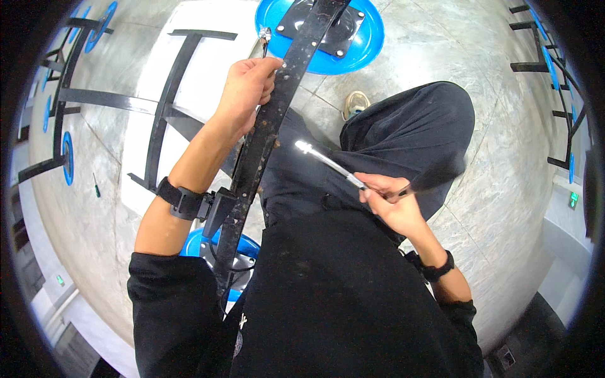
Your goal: The person inserts a screw into a hole on the black metal frame of a table base and uses a wrench and a socket wrench to tighten the bolt on the frame.
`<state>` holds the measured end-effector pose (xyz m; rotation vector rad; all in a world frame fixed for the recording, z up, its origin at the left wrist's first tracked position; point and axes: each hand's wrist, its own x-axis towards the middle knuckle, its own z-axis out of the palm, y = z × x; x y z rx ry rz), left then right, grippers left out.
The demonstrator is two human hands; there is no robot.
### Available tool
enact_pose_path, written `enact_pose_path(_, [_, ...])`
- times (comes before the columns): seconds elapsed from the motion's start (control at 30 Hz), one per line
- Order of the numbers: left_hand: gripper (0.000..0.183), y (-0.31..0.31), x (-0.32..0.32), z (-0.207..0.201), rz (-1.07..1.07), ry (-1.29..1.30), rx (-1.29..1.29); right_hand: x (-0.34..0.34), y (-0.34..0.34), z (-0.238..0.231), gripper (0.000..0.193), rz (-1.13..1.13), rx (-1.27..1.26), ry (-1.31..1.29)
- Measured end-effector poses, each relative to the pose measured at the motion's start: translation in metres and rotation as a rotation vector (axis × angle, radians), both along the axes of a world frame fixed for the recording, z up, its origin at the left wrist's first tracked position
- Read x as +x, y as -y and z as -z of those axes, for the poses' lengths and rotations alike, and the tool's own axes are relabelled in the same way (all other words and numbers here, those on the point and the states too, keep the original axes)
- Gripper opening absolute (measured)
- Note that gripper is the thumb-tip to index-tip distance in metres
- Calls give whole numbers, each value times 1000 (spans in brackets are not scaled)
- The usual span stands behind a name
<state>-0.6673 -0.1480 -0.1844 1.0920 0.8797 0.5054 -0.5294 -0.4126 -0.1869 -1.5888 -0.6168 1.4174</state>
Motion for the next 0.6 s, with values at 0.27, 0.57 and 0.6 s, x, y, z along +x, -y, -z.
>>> enact_pose_path(0.27, [28,-2,-5,1,19,38,-5,0,-13,27,30,-221,310,404])
enact_pose_path(0.57, [30,-2,-4,-2,32,0,18,-9,-13,38,36,-263,494,608])
enact_pose_path(0.6, [30,-2,-4,-2,40,-8,5,-11,-13,40,36,-257,487,621])
